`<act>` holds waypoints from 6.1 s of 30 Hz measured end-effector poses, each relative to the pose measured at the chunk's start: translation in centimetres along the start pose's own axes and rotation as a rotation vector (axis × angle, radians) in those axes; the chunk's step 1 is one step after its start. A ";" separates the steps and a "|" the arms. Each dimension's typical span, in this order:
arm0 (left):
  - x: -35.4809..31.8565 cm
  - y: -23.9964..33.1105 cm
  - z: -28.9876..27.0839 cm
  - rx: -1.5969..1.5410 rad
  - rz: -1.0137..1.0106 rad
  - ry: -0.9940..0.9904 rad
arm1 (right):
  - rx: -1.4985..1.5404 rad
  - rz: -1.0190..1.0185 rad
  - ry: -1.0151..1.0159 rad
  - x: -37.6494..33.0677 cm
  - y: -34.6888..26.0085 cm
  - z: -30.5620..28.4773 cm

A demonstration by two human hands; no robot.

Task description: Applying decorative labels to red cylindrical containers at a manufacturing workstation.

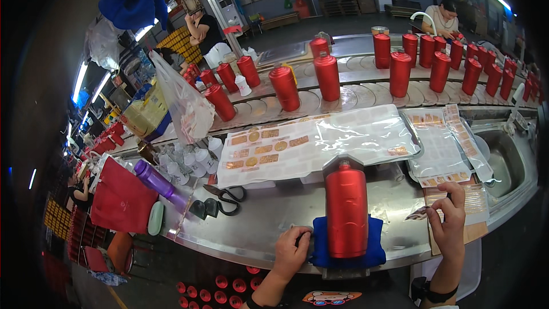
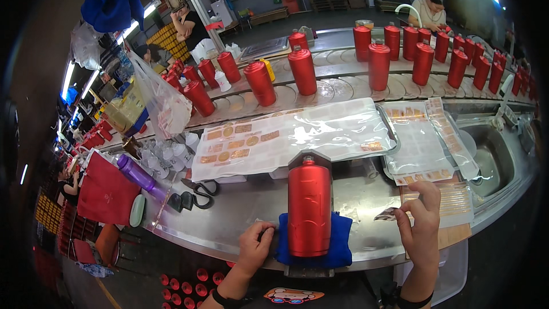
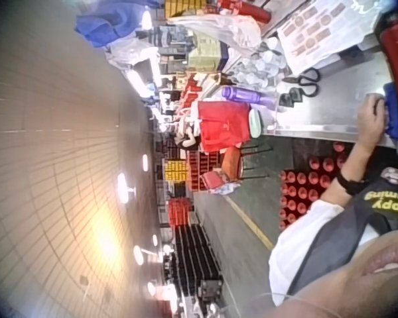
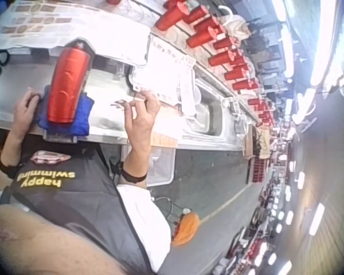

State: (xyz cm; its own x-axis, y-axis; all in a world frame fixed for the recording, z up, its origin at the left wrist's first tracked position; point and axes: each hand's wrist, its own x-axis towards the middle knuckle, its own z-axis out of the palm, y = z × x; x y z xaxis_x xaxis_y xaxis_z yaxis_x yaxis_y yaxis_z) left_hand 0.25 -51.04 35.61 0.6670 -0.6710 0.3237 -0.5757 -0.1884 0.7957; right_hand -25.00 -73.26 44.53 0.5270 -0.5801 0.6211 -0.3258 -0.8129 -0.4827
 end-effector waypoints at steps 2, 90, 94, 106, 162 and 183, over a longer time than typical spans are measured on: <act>0.1 0.2 -0.1 0.001 -0.003 -0.003 | -0.004 0.001 0.003 0.0 0.0 0.1; 2.1 5.1 2.3 0.121 0.411 -0.186 | 0.242 -0.436 -0.300 11.1 -3.9 0.3; 1.4 5.2 2.2 0.117 0.452 -0.164 | 0.272 -0.431 -0.323 11.2 -4.5 0.6; 0.7 4.6 1.8 0.070 0.437 -0.269 | 0.395 -0.401 -0.352 10.5 -6.4 1.1; 1.8 3.1 2.3 -0.120 0.388 -0.278 | 0.381 -0.345 -0.280 9.0 -6.1 3.3; 5.3 6.4 3.8 -0.677 -0.096 -0.196 | 0.396 -0.266 -0.393 10.1 -3.7 10.8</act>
State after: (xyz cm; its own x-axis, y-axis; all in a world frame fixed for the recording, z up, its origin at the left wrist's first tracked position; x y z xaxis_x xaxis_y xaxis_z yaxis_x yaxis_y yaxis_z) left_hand -1.68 -58.51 40.50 0.5659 -0.8025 0.1891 -0.0564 0.1911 0.9799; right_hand -10.02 -75.57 45.95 0.8242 -0.2364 0.5145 0.1331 -0.8024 -0.5818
